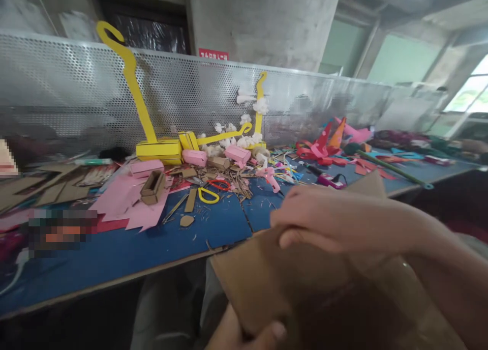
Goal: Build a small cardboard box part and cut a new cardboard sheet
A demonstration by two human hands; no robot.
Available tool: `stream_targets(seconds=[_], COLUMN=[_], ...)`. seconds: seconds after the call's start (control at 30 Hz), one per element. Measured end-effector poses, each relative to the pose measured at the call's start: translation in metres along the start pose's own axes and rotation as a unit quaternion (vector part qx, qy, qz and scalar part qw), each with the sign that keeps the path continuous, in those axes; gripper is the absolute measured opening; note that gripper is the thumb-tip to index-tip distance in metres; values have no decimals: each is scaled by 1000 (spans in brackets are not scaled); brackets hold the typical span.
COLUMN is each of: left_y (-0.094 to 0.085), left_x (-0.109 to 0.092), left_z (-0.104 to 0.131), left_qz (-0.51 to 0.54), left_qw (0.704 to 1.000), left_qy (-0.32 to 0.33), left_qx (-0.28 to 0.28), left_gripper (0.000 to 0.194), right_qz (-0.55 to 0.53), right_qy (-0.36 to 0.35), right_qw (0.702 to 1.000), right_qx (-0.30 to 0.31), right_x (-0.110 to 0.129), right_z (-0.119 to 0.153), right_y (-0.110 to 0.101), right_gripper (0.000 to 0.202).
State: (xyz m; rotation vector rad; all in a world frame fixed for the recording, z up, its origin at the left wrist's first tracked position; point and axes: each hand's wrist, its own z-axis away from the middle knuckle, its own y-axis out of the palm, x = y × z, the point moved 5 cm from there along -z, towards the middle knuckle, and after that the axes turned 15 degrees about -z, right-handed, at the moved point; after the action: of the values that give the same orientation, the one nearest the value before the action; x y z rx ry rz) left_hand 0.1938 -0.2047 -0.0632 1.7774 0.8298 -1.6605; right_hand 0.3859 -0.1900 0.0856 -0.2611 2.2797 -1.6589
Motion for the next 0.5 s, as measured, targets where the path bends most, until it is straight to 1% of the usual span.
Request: stream_targets(seconds=[0.07, 0.13, 0.2, 0.27, 0.33, 0.37, 0.43, 0.5], left_y=[-18, -34, -46, -53, -57, -58, -61, -58], left_x=[6, 9, 14, 21, 28, 30, 31, 29], left_z=[9, 13, 13, 10, 6, 4, 4, 6], left_qz=[88, 138, 149, 172, 195, 190, 143, 83], left_qw=[991, 973, 956, 940, 936, 942, 963, 983], left_qy=[-56, -78, -100, -122, -126, -113, -71, -22], left_qx=[-84, -167, -234, -268, -264, -252, -219, -160], left_gripper=[68, 68, 64, 65, 65, 63, 54, 48], right_qz=[7, 10, 13, 19, 31, 38, 49, 53], right_qy=[-22, -50, -80, -110, -121, -122, -117, -97], right_qw=[1000, 999, 997, 994, 992, 992, 992, 994], right_qx=[-5, -1, 2, 5, 7, 4, 0, -9], right_x=[28, 61, 90, 110, 119, 120, 117, 110], right_z=[-61, -103, -127, -138, -143, -145, -147, -150], right_y=[-11, -19, -22, -19, -14, -11, -6, -4], right_gripper=[49, 53, 56, 58, 62, 63, 65, 67])
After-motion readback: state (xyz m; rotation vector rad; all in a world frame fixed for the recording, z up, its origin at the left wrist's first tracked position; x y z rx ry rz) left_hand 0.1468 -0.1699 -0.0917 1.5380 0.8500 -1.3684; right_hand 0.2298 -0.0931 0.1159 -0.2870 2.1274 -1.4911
